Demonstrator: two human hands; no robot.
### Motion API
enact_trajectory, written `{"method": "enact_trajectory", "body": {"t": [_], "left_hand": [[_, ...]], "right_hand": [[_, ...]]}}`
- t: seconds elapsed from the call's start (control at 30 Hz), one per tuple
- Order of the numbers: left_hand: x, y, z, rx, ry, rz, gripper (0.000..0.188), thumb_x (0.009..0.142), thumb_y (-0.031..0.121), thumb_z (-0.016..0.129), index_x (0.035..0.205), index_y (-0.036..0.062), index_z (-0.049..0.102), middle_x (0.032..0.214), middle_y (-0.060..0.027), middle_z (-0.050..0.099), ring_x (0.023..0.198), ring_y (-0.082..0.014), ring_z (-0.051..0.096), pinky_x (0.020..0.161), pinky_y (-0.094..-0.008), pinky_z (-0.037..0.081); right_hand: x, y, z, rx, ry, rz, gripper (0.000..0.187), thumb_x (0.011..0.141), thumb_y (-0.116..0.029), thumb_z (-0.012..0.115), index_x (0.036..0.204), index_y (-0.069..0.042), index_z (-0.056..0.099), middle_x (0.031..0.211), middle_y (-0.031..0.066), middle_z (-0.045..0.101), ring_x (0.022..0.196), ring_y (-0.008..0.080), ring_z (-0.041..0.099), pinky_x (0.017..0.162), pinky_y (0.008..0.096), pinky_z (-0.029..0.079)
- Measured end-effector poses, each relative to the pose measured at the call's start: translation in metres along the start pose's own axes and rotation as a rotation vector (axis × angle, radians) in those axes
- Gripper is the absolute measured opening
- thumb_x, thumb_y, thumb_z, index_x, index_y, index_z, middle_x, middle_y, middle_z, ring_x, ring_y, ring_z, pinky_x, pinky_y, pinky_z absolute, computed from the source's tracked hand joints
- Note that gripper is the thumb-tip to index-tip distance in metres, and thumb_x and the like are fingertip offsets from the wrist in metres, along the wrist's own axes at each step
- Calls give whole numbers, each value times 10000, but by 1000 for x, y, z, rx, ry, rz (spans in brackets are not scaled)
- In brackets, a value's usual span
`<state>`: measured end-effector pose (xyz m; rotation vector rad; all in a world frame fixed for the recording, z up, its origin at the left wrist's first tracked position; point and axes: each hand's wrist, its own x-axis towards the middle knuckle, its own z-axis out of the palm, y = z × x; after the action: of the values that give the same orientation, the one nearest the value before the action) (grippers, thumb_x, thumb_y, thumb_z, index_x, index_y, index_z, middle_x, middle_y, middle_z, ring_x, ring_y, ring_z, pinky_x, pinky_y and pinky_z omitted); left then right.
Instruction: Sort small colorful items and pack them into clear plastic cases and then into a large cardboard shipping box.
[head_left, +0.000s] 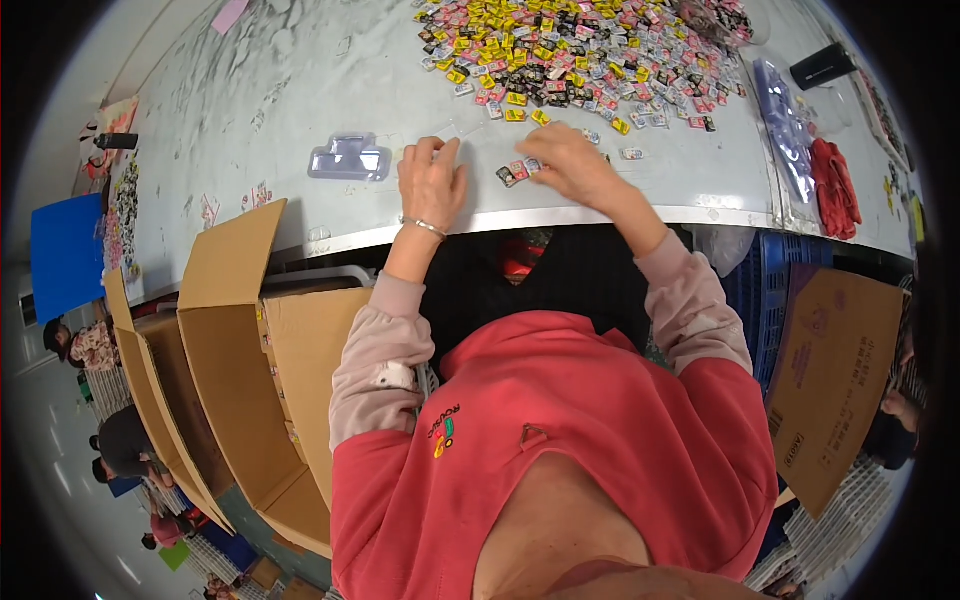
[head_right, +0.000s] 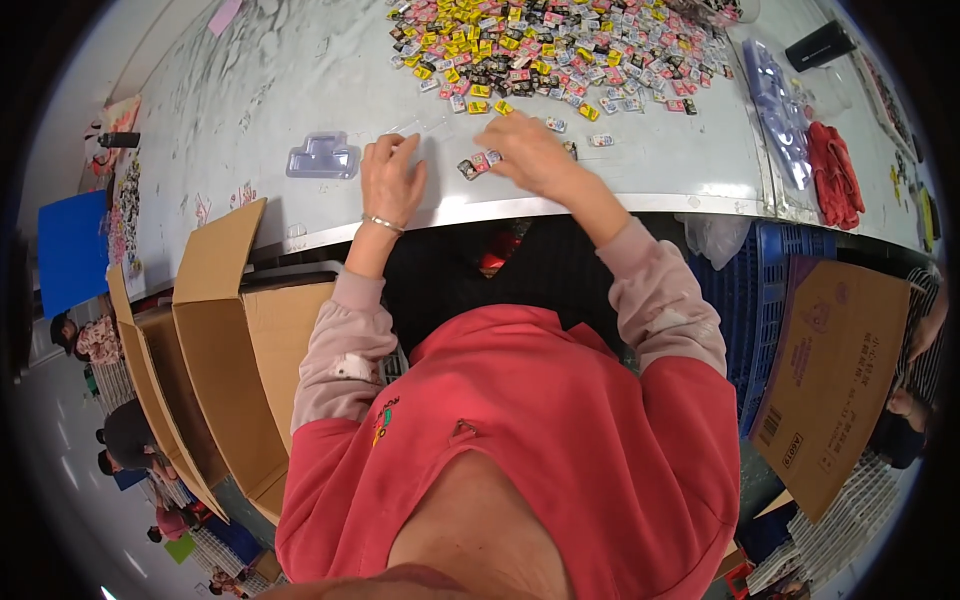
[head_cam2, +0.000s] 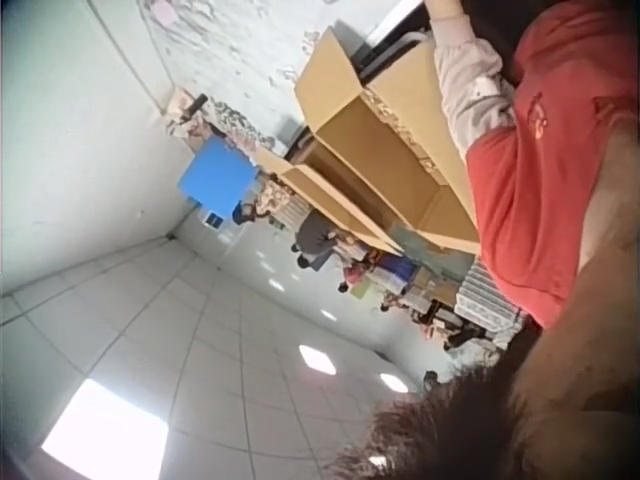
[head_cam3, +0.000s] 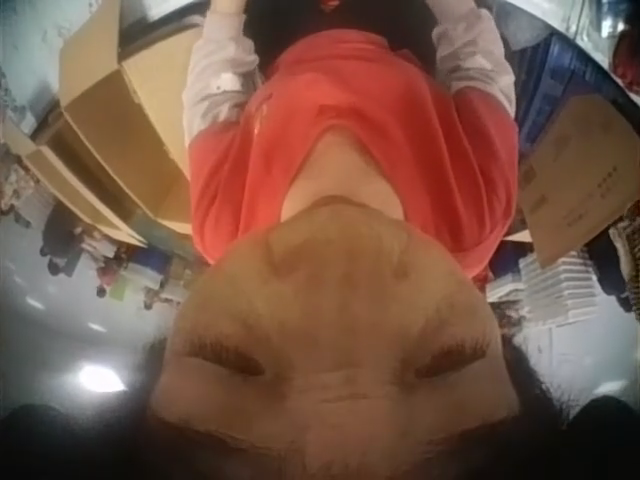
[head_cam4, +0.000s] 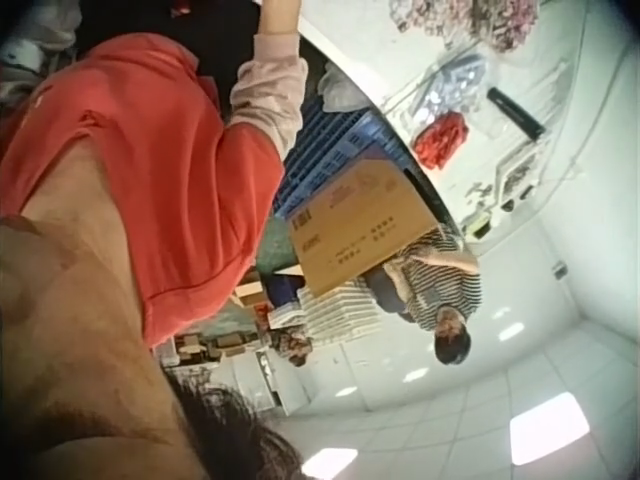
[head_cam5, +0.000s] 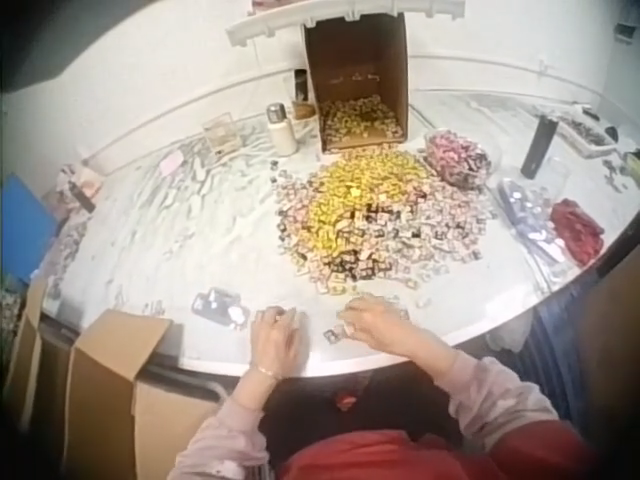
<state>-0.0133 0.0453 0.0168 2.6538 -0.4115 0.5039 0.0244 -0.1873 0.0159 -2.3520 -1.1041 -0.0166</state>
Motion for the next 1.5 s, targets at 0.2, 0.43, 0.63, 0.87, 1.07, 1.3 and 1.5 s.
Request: {"method": "enact_trajectory", "body": {"t": [0.2, 0.43, 0.63, 0.87, 1.07, 1.3, 1.5], "left_hand": [[-3, 31, 5, -307, -175, -7, 415, 701, 168, 742, 1075, 50, 603, 975, -118, 553, 735, -285, 578, 647, -339, 500], [7, 29, 36, -229, -308, 42, 461, 687, 142, 742, 1111, 85, 571, 987, -103, 536, 799, -304, 589, 676, -382, 496], [20, 50, 31, -195, -319, 62, 411, 720, 279, 729, 1081, 135, 597, 928, -85, 523, 782, -293, 593, 649, -382, 495], [17, 46, 37, -113, -328, 83, 443, 718, 352, 722, 1101, 168, 599, 914, -66, 515, 749, -257, 592, 612, -365, 493], [22, 42, 37, -174, -380, 119, 461, 706, 301, 737, 1121, 153, 598, 894, -73, 520, 737, -255, 588, 644, -361, 492], [24, 25, 22, -442, -499, -37, 501, 641, 156, 782, 1100, 73, 598, 870, -106, 522, 741, -272, 580, 660, -370, 483], [20, 25, 44, -362, -324, 114, 457, 651, 133, 772, 1074, 76, 608, 866, -106, 528, 736, -280, 580, 665, -363, 487]], "right_hand": [[-25, 29, -26, -23, -65, 53, 345, 678, -58, 674, 1015, -20, 610, 975, 120, 593, 941, 314, 533, 833, 396, 434], [-21, 12, -15, -126, -24, 201, 244, 687, -55, 658, 929, -43, 632, 901, 103, 591, 893, 296, 549, 794, 393, 461], [-32, 38, -41, 42, 40, 186, 289, 691, -113, 676, 968, -42, 634, 885, 110, 585, 908, 295, 552, 785, 387, 470], [-46, 27, -47, -51, -69, 185, 305, 662, -94, 704, 951, -34, 630, 963, 107, 535, 927, 290, 536, 800, 380, 451], [-33, 28, -36, -99, -76, 238, 222, 655, -156, 720, 849, -59, 674, 910, 76, 541, 943, 255, 527, 801, 356, 474], [-32, 26, -34, -45, -89, 200, 315, 653, -132, 726, 950, -56, 652, 905, 86, 548, 916, 272, 558, 777, 373, 482], [-19, 22, -26, -59, -211, 174, 370, 676, -115, 704, 1029, -54, 612, 930, 108, 557, 868, 307, 574, 736, 394, 473]]}}
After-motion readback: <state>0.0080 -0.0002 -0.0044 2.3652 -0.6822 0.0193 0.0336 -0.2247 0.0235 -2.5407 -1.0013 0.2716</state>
